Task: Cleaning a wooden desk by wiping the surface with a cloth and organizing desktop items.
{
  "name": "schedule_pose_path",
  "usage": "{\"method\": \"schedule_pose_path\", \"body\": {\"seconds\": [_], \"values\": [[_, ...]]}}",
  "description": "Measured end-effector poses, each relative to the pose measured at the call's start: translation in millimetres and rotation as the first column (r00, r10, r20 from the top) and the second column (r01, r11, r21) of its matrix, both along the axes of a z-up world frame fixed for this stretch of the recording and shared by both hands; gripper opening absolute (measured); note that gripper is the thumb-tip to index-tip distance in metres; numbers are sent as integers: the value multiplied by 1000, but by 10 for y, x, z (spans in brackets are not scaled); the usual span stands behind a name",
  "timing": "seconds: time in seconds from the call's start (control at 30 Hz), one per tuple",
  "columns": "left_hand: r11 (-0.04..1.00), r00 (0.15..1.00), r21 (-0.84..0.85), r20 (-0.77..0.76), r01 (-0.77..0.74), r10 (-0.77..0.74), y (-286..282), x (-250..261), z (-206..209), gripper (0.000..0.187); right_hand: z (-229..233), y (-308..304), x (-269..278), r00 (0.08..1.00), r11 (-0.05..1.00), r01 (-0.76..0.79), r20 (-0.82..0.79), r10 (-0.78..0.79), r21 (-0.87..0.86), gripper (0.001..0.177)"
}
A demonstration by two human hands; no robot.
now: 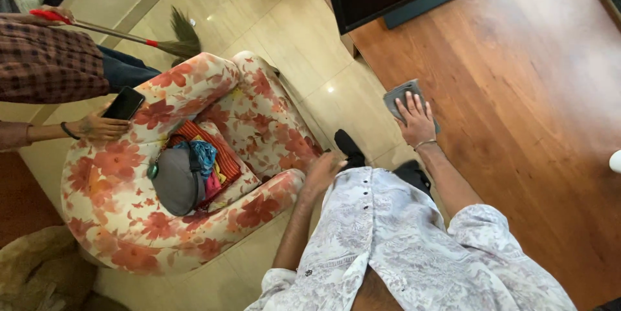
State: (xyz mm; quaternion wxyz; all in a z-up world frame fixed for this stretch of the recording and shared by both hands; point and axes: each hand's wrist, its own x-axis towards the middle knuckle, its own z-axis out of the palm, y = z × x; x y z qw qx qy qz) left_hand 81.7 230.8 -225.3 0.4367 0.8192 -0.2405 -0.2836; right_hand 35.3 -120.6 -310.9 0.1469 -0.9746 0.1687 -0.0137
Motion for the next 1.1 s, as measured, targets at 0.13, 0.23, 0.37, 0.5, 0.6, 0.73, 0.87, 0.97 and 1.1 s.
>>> {"method": "schedule_pose_path", "body": {"seconds": [0.13, 0.23, 0.37, 0.5, 0.6, 0.73, 0.87, 0.97, 1.1], "values": [[977, 993, 205, -93, -59, 79, 259, 430, 296, 43, 36, -144, 127, 984, 991, -109, -132, 119, 80, 61], [961, 976, 253, -157, -108, 151, 258, 615, 233, 45, -107, -478, 111, 980, 986, 163, -120, -158, 33, 60], [932, 984, 347, -101, -105, 149, 40, 746, 123, 41, -256, -610, 223, 792, 788, 610, 21, -610, -87, 64], [988, 1000, 155, 12, 3, -5, -560, 773, -133, 49, -79, -481, 480, 972, 952, 206, -62, -225, -225, 66], [973, 955, 121, 199, 197, -218, -1001, 776, -439, 53, 63, -614, 650, 986, 982, -166, -47, 163, -93, 61], [804, 777, 337, 250, 490, -578, -1736, 923, -477, 66, -6, -1399, 1097, 987, 987, 155, 55, -152, -47, 56], [653, 681, 549, 192, 522, -707, -2228, 999, -497, 84, -175, -2128, 1682, 814, 779, 552, 10, -580, 298, 52], [576, 673, 611, 93, 544, -734, -2408, 1058, -558, 91, 81, -2150, 2187, 842, 742, 407, 95, -531, 533, 43], [524, 695, 634, -30, 569, -718, -2503, 1124, -425, 93, -350, -1442, 2483, 1000, 984, -18, 13, 21, -179, 27]]}}
